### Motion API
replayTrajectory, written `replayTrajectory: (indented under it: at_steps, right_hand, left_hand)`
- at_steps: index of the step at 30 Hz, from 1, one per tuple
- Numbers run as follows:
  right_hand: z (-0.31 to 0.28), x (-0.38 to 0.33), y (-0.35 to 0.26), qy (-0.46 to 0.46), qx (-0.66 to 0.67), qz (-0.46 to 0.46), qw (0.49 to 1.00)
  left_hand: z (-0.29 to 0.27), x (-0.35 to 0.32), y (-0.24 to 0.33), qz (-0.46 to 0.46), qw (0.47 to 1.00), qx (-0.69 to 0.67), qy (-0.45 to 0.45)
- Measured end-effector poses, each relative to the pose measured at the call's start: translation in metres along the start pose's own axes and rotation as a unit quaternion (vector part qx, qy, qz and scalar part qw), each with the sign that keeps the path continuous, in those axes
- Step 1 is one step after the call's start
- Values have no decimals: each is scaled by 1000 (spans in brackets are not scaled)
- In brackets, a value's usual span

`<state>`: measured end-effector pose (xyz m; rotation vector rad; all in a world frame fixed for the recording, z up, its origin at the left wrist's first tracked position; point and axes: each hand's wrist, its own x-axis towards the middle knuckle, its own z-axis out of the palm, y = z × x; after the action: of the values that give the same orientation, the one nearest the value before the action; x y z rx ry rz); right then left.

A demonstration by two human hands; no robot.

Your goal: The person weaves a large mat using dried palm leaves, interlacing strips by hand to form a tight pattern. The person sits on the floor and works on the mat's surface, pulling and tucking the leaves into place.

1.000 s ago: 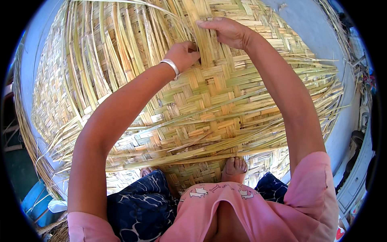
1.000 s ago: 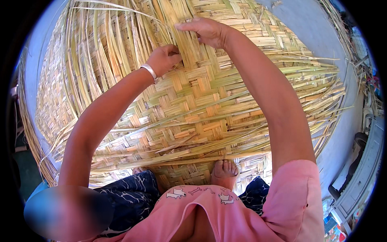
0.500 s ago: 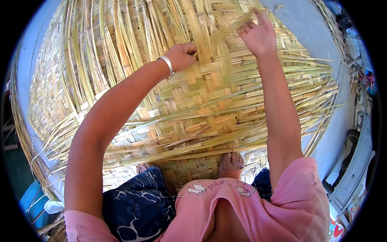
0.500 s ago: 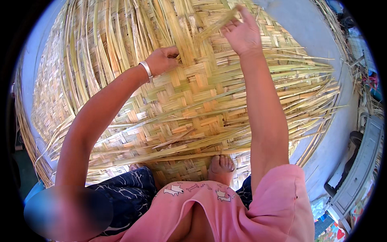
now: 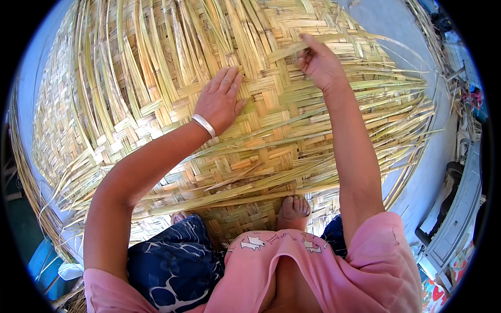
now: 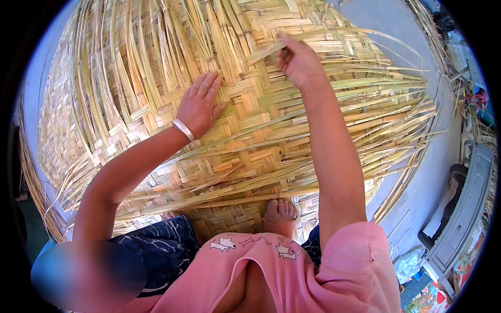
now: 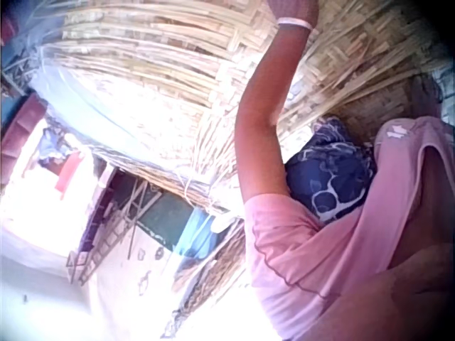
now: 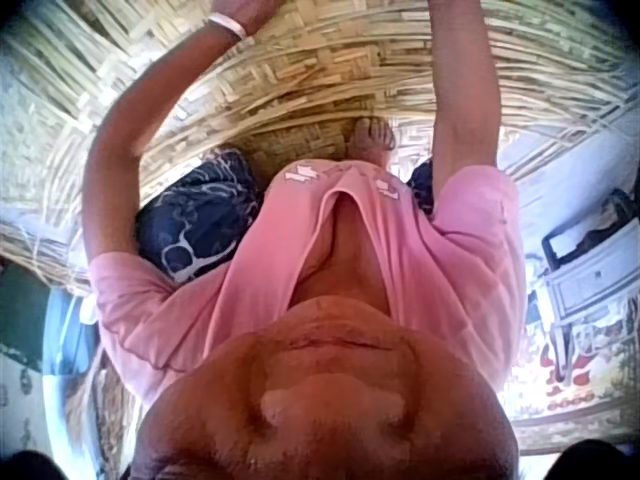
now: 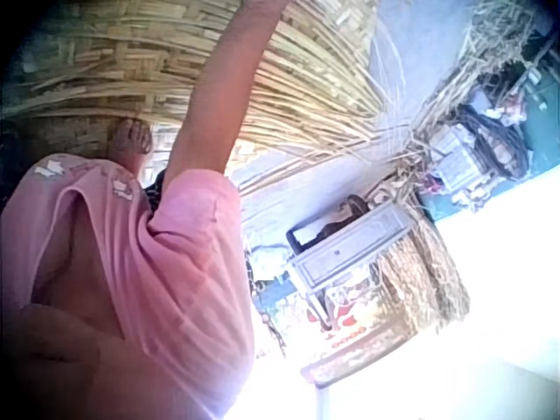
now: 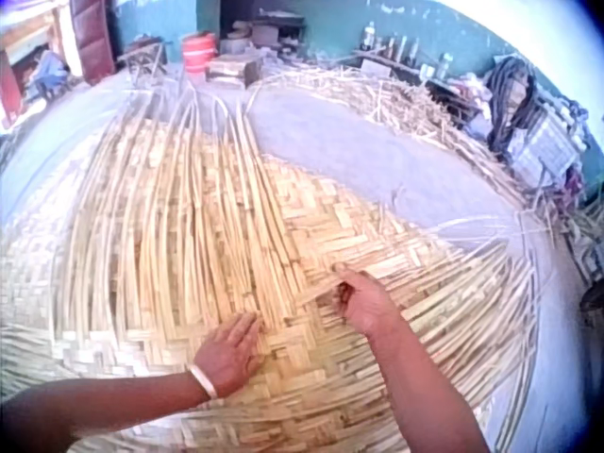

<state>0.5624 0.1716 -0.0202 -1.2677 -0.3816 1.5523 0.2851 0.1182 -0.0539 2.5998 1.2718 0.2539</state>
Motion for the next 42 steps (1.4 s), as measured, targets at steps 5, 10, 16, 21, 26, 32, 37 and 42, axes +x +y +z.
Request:
replayTrajectory:
  at_steps: [5, 10, 16, 21, 26, 32, 37, 42]
  right_hand:
    - [15, -10, 25, 69, -255, -14, 964]
    - [18, -21, 33, 132, -427, -57, 893]
    - [26, -30, 48, 182, -438, -93, 876]
    - [30, -45, 76, 222, -475, -208, 826]
    - [41, -55, 96, 216, -599, -295, 712]
    - [25, -42, 106, 161, -633, -340, 677]
    - [7, -36, 109, 89, -783, -291, 542]
    - [16, -61, 102, 44, -755, -389, 526]
  left_hand:
    - [2, 1, 0, 14, 998, 54, -34]
    - [1, 1, -2, 30, 998, 55, -18]
    - [0, 2, -4, 44, 998, 47, -2]
    - [-3, 4, -4, 50, 997, 52, -21]
    - [-1, 3, -5, 58, 996, 67, -26]
    - [-6, 6, -3, 70, 995, 62, -33]
    - [-22, -2, -3, 44, 994, -89, -48]
    - [-58, -98, -61, -8, 989, -61, 133]
